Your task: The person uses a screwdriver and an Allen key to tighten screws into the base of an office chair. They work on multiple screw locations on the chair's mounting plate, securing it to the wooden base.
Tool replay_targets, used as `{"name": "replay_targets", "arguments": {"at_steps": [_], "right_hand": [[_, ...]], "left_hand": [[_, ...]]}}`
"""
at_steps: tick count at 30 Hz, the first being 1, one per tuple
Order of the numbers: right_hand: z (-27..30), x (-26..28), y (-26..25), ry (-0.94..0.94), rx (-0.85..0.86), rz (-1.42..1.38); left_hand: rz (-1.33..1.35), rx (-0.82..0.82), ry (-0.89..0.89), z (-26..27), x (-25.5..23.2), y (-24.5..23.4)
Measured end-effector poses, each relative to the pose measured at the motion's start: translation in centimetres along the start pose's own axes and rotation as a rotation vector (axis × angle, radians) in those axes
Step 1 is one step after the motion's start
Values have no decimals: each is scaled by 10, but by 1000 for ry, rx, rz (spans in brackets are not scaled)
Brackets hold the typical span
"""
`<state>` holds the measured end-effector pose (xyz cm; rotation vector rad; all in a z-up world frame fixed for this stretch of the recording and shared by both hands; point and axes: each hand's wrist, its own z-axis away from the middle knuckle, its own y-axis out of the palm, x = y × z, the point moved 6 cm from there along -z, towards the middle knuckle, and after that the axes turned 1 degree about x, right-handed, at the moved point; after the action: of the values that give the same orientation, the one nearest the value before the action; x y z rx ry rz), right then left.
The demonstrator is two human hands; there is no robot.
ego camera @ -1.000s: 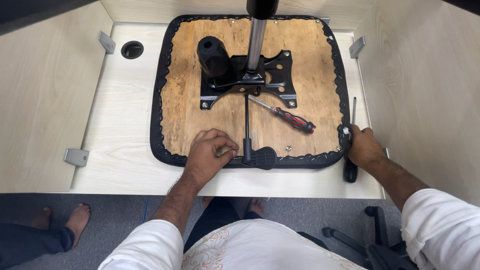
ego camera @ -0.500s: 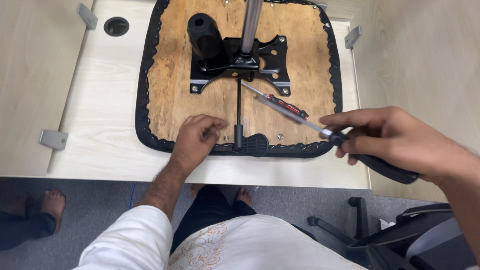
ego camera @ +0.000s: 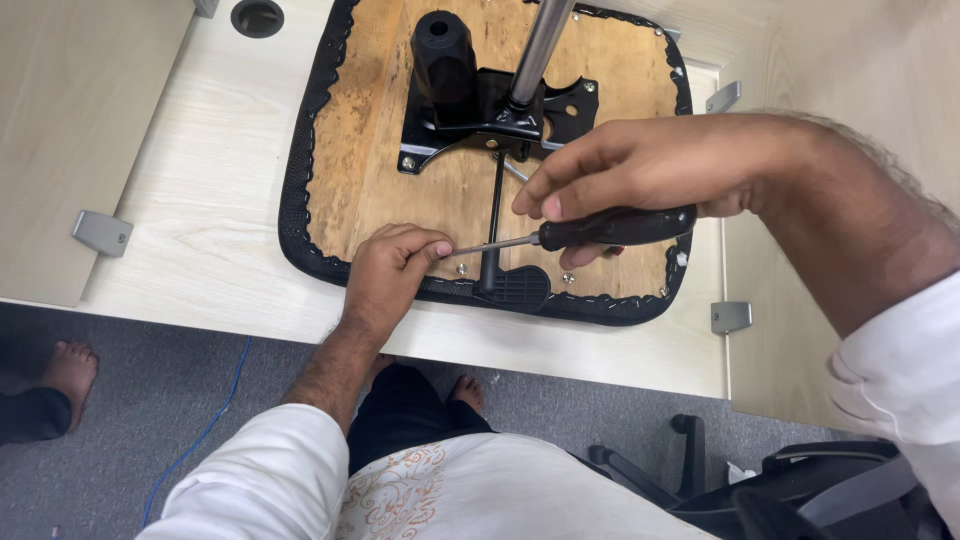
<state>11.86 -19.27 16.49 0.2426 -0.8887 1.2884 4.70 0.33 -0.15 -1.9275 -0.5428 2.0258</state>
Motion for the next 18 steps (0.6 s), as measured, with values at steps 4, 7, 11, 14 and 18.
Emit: {"name": "replay_targets", "arguments": {"at_steps": [4,7,11,14,18], "right_hand": [[25,18,2,-365,135,-479],[24,19,-7,-550,-129,-406],[22,20,-12,-688,-503,-126],[22,22,-3,-743,-503,-58],[13,19,5,-699,-478,9]], "left_hand": [[-8,8,-87,-5,9,8],[-35,-45,53,-8,0,14],[-102,-127,268,-3,-15,13],[19,-8,48,-6,-3,12],[24,39,9,-6,-5,12]]}}
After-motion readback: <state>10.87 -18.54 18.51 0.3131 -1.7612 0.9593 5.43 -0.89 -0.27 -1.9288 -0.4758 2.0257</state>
